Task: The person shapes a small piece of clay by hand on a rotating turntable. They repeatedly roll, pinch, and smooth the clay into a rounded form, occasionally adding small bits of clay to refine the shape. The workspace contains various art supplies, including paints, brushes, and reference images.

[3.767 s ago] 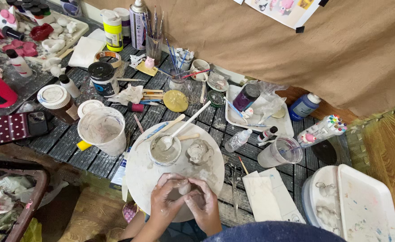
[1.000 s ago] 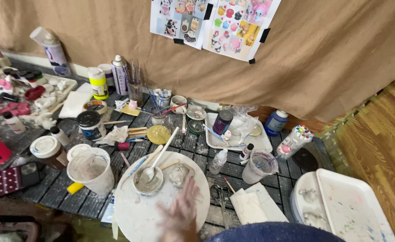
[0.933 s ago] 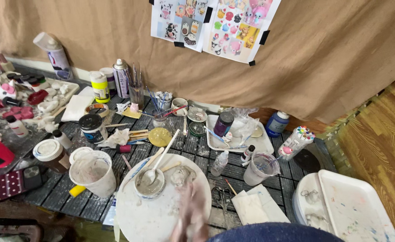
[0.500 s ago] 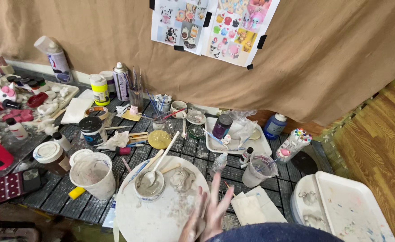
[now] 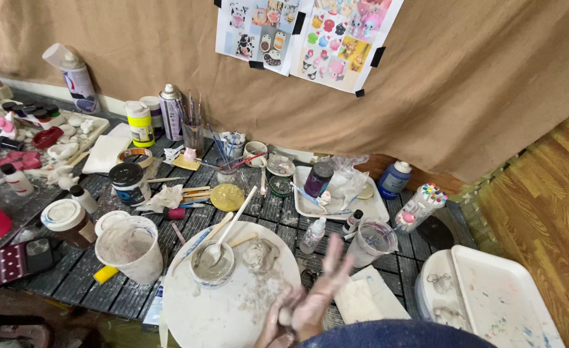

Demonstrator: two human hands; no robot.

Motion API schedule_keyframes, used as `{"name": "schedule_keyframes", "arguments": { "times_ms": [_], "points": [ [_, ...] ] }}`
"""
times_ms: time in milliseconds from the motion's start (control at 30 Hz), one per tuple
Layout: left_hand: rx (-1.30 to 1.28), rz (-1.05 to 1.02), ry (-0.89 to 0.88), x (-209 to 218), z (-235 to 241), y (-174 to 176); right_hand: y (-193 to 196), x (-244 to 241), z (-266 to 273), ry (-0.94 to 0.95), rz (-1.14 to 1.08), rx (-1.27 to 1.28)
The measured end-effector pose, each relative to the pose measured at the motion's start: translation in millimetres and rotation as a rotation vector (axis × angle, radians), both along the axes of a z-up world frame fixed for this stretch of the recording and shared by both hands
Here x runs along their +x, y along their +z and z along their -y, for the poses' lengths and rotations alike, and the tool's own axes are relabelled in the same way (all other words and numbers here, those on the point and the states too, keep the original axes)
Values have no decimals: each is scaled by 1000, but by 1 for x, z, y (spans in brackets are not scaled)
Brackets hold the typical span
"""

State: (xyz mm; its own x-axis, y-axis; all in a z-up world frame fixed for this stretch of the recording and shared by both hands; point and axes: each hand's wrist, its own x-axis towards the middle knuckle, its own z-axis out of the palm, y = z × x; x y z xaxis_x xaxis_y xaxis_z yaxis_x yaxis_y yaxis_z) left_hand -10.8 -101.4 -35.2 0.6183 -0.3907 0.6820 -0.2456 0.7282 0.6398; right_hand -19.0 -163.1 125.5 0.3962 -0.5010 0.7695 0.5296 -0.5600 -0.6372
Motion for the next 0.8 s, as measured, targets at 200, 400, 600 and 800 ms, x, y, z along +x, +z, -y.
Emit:
{"name": "schedule_keyframes", "arguments": {
  "times_ms": [200, 400, 600, 800],
  "points": [
    [433, -265, 352, 4, -45, 36, -40, -13, 33, -34, -287, 130],
    [795, 480, 1071, 17, -88, 109, -83, -23, 15, 684, -567, 203],
    [864, 203, 870, 15, -91, 107, -82, -12, -9, 637, -508, 360],
    [437, -156, 689, 30, -108, 86, -100, 6, -38, 518, -323, 455]
  ]
}}
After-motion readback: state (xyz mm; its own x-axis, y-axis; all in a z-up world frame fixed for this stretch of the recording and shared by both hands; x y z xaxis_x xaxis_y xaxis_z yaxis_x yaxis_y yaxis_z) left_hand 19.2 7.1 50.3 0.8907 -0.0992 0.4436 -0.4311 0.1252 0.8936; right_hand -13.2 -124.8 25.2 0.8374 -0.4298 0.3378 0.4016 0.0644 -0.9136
